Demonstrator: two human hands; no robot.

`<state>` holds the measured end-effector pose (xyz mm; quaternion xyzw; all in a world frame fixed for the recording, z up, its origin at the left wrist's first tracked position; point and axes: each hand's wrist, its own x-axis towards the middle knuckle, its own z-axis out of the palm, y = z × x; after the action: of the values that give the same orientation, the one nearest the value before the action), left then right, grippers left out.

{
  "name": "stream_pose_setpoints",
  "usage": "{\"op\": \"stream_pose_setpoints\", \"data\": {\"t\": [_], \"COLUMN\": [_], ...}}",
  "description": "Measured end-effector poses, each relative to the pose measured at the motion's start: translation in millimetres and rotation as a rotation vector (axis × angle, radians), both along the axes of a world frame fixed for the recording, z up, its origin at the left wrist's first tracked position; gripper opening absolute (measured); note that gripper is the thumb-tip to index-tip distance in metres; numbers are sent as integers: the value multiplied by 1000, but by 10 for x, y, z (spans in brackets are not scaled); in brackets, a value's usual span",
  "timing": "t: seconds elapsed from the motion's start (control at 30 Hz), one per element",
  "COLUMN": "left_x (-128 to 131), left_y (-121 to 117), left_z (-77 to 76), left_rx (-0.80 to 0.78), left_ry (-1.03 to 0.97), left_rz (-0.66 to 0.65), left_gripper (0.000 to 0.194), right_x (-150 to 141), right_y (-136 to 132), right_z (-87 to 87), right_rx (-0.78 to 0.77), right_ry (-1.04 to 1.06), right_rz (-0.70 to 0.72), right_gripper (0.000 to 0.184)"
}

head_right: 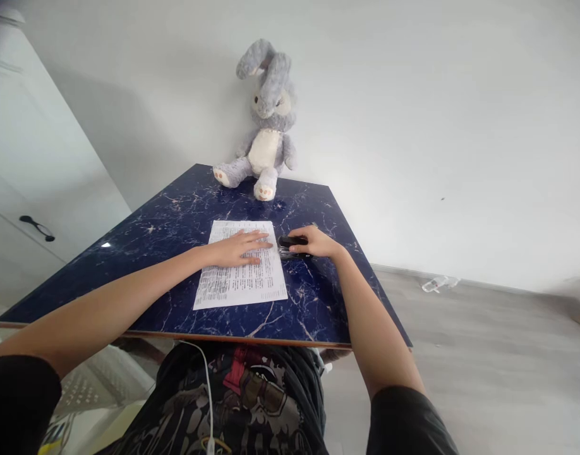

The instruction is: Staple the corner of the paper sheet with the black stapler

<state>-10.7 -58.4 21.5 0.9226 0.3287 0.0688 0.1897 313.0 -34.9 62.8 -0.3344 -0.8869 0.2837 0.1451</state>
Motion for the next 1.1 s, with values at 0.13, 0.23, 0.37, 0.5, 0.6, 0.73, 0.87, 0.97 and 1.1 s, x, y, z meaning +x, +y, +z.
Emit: {"op": "stream_pose_setpoints", "data": {"t": [0.13,0.23,0.37,0.5,0.6,0.73,0.87,0.97,1.1], "left_x": [45,11,46,113,101,58,58,56,37], "left_y": [-57,-23,-14,-14,27,84,72,45,22], "left_z": [26,15,-1,-25,-83,-171,-144,-74,-34], "left_rx": [-17,-11,9,31,34,34,28,9,-4], "left_ry": [112,132,117,112,91,46,37,62,103], "left_rz": [17,45,47,53,51,49,64,58,47], "left_gripper": [76,75,74,75,77,76,78,76,76], "right_x": [-25,-66,-243,-518,-685,-831,-819,-574,-70], "right_y": [-43,-77,-151,-272,-363,-443,-423,-313,-138], "right_z": [45,75,69,-19,-102,-188,-160,-16,158], "right_rx": [-18,-2,76,261,449,575,525,285,129], "right_ry": [-35,-32,36,-200,-486,-648,-604,-411,-324], "right_rz": [46,55,-76,-179,-212,-237,-237,-83,56], "right_gripper": [42,43,48,53,43,41,41,34,28]}}
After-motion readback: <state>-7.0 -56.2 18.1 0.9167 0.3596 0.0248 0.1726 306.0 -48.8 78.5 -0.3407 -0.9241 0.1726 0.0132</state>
